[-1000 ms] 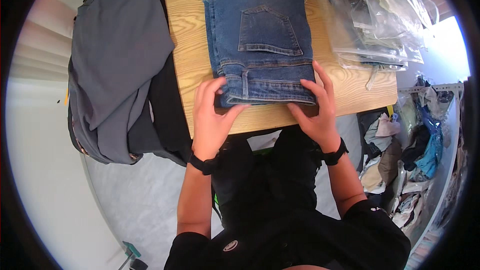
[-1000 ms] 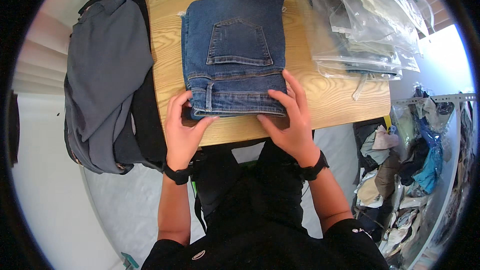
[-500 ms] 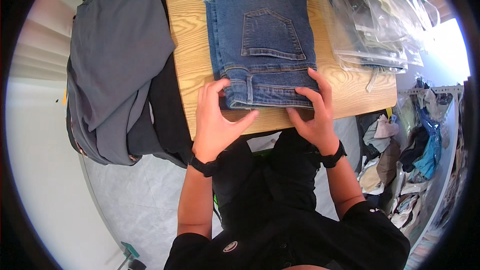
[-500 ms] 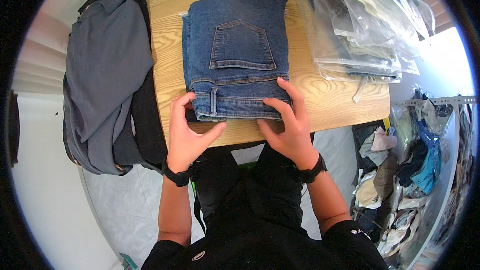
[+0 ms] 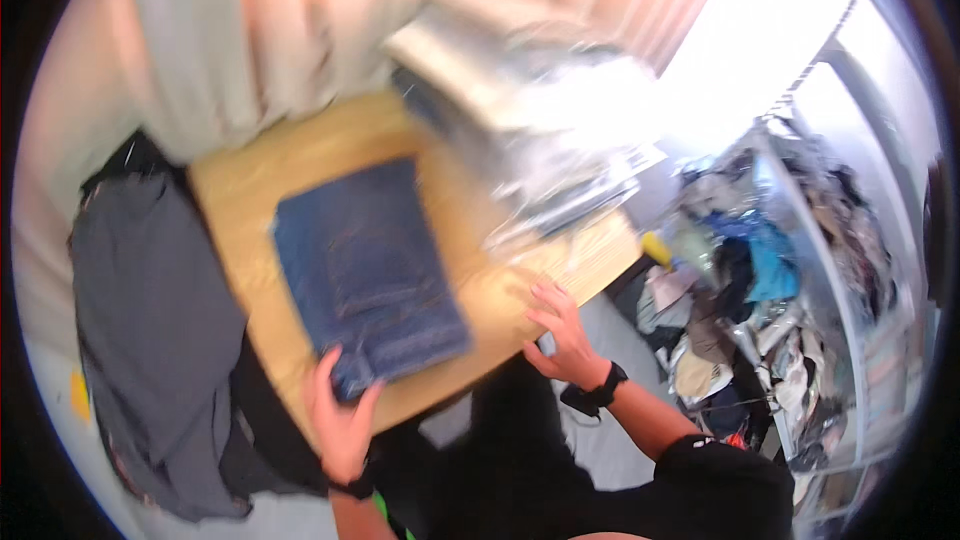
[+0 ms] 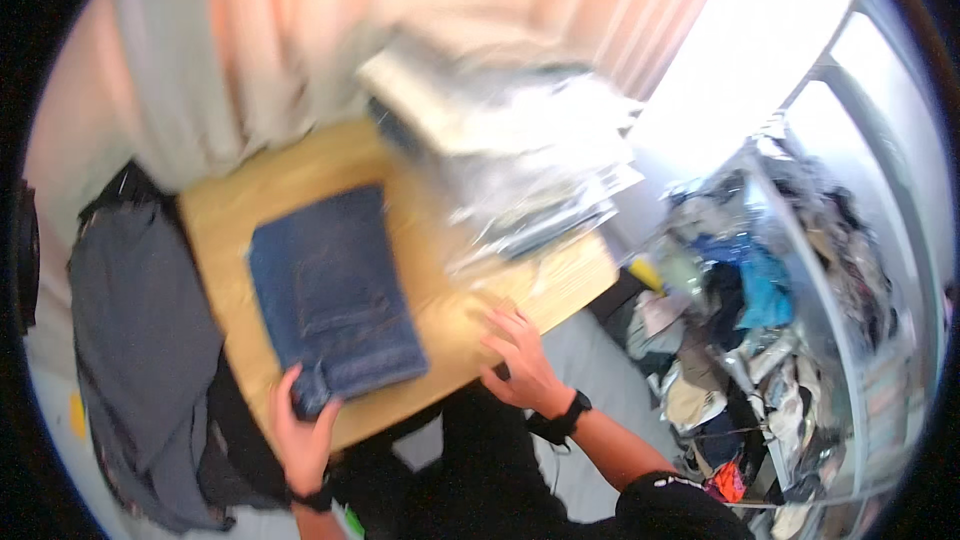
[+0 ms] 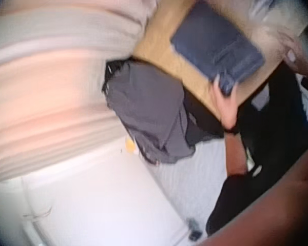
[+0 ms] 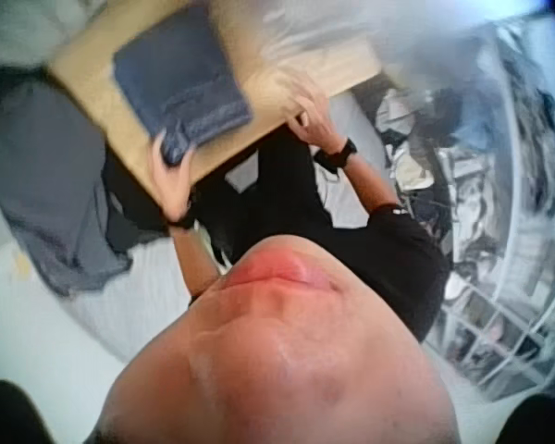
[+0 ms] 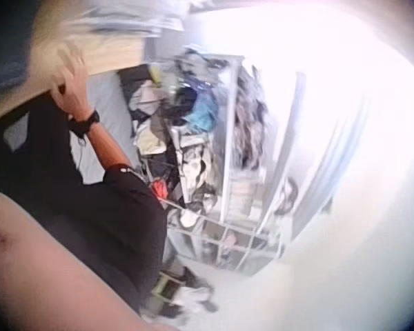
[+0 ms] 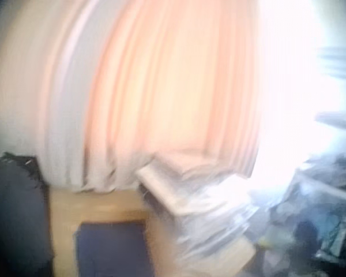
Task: The person folds blue jeans and grey trousers on a wooden table and places the jeans into a plastic bag.
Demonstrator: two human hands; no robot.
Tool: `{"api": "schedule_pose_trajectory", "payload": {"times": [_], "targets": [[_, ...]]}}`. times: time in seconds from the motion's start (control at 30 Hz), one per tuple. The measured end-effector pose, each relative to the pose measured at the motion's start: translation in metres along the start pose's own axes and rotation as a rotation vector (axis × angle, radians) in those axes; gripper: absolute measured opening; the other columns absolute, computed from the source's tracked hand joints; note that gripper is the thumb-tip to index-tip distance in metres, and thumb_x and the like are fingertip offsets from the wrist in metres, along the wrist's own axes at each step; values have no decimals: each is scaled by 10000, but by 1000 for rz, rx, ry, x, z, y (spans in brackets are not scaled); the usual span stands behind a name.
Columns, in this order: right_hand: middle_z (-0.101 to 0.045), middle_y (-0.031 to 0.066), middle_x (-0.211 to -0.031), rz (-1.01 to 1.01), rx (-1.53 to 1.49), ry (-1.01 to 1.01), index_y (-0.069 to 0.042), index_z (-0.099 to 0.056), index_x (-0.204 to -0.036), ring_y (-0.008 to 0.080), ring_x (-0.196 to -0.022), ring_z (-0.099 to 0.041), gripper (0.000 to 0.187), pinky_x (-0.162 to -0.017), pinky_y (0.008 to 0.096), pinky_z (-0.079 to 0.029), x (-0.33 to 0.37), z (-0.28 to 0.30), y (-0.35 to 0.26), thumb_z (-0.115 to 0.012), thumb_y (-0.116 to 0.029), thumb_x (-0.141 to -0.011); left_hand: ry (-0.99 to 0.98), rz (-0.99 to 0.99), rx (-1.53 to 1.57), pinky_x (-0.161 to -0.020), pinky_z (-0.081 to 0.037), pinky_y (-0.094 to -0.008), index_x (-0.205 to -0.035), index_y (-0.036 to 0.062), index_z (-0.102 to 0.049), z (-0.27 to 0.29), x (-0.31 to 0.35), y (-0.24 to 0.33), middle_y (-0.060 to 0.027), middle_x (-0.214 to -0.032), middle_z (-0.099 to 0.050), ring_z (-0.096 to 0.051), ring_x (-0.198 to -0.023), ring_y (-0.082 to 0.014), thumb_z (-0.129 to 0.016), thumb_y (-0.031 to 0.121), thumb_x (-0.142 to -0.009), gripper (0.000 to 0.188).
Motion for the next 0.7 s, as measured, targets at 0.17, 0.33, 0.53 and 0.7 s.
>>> {"api": "schedule_pose_trajectory", "payload": {"times": [0.17,0.33,0.53,0.7], "targets": [[-517,150,-1135,-1,570,-63,-79,-583,-1029,348,-1088,-484,386,-959,477,-373,56,195,137,-603,10,-654,14,-79,-32,-845,-458,-306,-1164,39,-557,15,7,-6,-120,-1018,-600,-578,-939,-208,-668,84,-803,380],[-496,188,-1203,14,1311,368,-49,-517,-1119,388,-1150,-451,436,-974,497,-351,39,491,160,-521,5,-687,106,-43,-118,-852,-460,-342,-1127,8,-580,26,-1,-1,-165,-1033,-631,-593,-935,-264,-664,93,-781,366],[-491,133,-1247,-109,1695,632,-107,-532,-1117,330,-1192,-442,416,-994,466,-347,-19,659,119,-566,-47,-707,146,-100,-174,-870,-463,-355,-1125,-46,-575,24,1,8,-208,-1056,-621,-590,-961,-281,-657,50,-798,350],[-487,131,-1268,-432,1763,574,-125,-569,-1092,324,-1226,-428,366,-1007,460,-345,-12,722,157,-584,-99,-727,155,-102,-193,-894,-447,-374,-1135,-53,-572,22,3,8,-213,-1087,-608,-575,-985,-305,-655,44,-806,353]]}}
Point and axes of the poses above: each hand's wrist, its own x-axis away from the middle knuckle, its own z-axis out of the back of the hand, y = z × x, the point moved 10 cm from there along -x, towards the middle knuckle
